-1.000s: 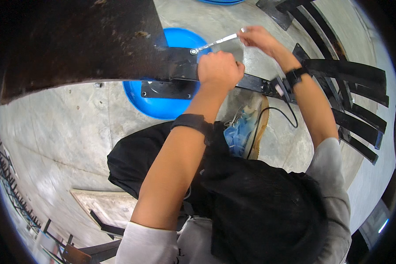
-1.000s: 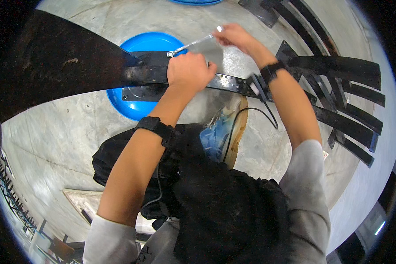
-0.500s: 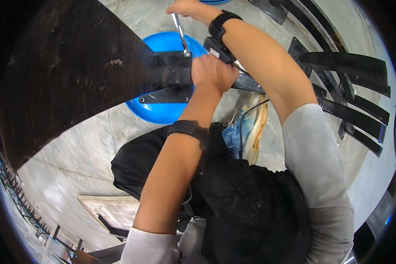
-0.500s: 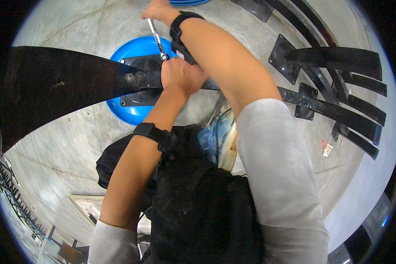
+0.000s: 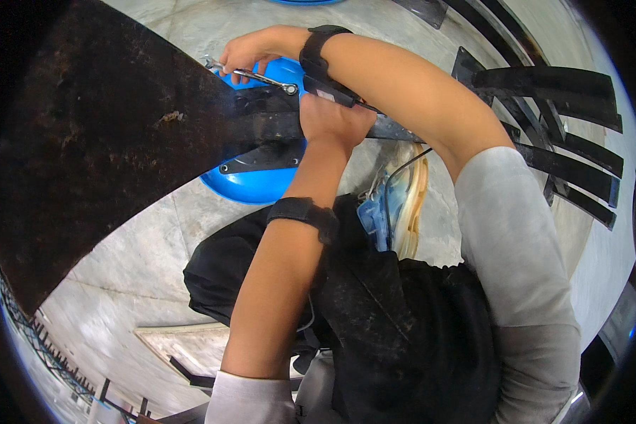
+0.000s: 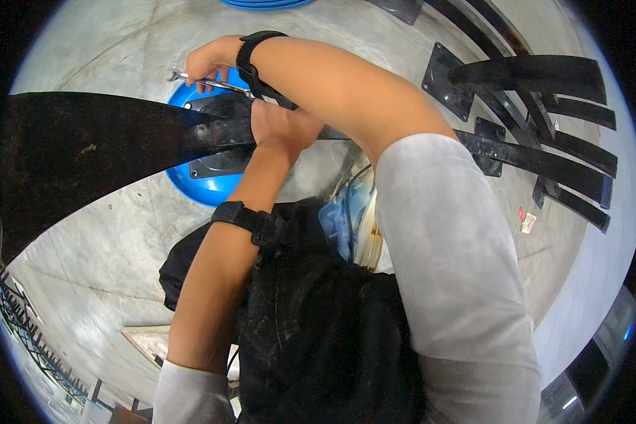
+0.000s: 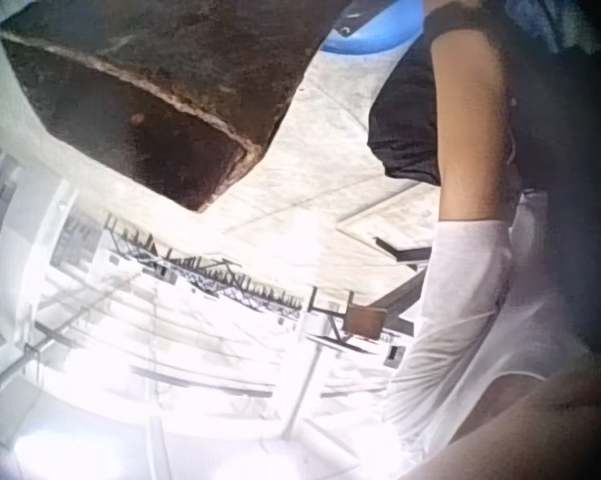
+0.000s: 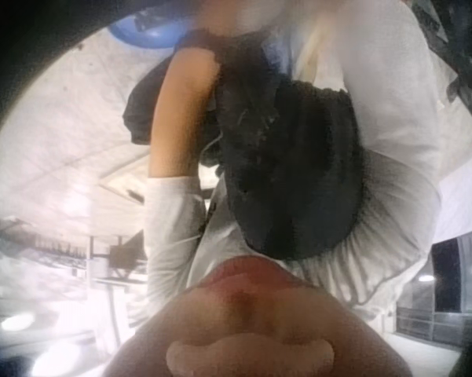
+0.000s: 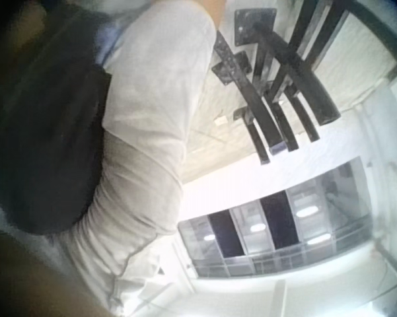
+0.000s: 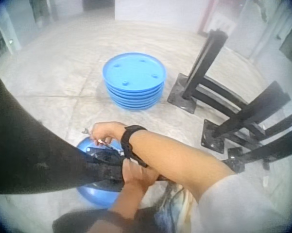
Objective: The person uses a wrench to tighten bolts on metal table frames and a screwdriver to tighten screws on a panel while working on the floor.
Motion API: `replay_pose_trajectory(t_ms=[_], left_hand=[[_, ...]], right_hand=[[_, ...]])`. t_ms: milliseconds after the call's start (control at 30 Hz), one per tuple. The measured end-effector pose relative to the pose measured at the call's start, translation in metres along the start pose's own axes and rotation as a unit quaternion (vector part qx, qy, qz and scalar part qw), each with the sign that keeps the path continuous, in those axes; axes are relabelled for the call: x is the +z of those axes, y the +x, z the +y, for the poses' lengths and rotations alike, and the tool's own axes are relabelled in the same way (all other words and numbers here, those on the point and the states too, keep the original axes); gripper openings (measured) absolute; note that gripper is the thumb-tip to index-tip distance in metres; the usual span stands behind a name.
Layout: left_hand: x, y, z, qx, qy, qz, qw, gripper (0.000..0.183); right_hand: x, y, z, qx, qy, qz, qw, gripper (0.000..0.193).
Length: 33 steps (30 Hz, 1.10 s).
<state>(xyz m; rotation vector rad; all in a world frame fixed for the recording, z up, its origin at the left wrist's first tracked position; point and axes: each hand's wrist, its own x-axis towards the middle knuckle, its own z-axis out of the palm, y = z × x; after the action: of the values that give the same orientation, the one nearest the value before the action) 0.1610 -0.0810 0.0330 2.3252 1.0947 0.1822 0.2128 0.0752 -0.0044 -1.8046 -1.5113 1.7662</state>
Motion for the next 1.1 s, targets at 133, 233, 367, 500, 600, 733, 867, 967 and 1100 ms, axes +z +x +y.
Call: replay_pose_trajectory(t_ms=[133, 233, 367, 500, 600, 733, 867, 967, 1100], left_hand=[[0.010, 0.001, -0.004, 0.051, -0.019, 0.088, 0.995, 0.031], [0.010, 0.002, -0.007, 0.075, 0.030, 0.068, 0.994, 0.031], [0.015, 0.000, -0.009, 0.027, -0.098, 0.076, 0.992, 0.033], [0.016, 0.002, -0.007, 0.075, -0.101, 0.123, 0.984, 0.037], [0.012, -0.001, -0.019, 0.040, -0.075, 0.089, 0.992, 0.038], [0.021, 0.002, 0.007, 0.074, 0.026, 0.047, 0.996, 0.041], [0.028, 0.001, -0.014, 0.104, 0.081, 0.095, 0.987, 0.043], [0.007, -0.002, -0.009, 0.040, 0.022, 0.070, 0.996, 0.041], [-0.009, 0.002, 0.005, 0.006, 0.094, -0.062, 0.994, 0.036]], right_hand=[[0.001, -0.004, 0.004, 0.006, -0.006, -0.050, 0.999, 0.031], [0.007, -0.009, -0.003, 0.017, -0.029, -0.096, 0.995, 0.040], [0.019, -0.007, -0.006, 0.020, -0.033, -0.155, 0.987, 0.039], [0.021, -0.001, 0.007, -0.005, -0.022, -0.186, 0.982, 0.033], [0.034, -0.001, -0.008, -0.016, -0.017, -0.222, 0.975, 0.025], [0.021, 0.022, 0.026, -0.053, -0.178, -0.179, 0.966, 0.014], [0.032, 0.019, 0.011, -0.004, -0.037, -0.087, 0.996, 0.014], [0.020, 0.002, 0.000, -0.065, 0.063, 0.021, 0.996, 0.018], [-0.018, -0.037, 0.006, -0.053, 0.087, 0.101, 0.990, 0.023]])
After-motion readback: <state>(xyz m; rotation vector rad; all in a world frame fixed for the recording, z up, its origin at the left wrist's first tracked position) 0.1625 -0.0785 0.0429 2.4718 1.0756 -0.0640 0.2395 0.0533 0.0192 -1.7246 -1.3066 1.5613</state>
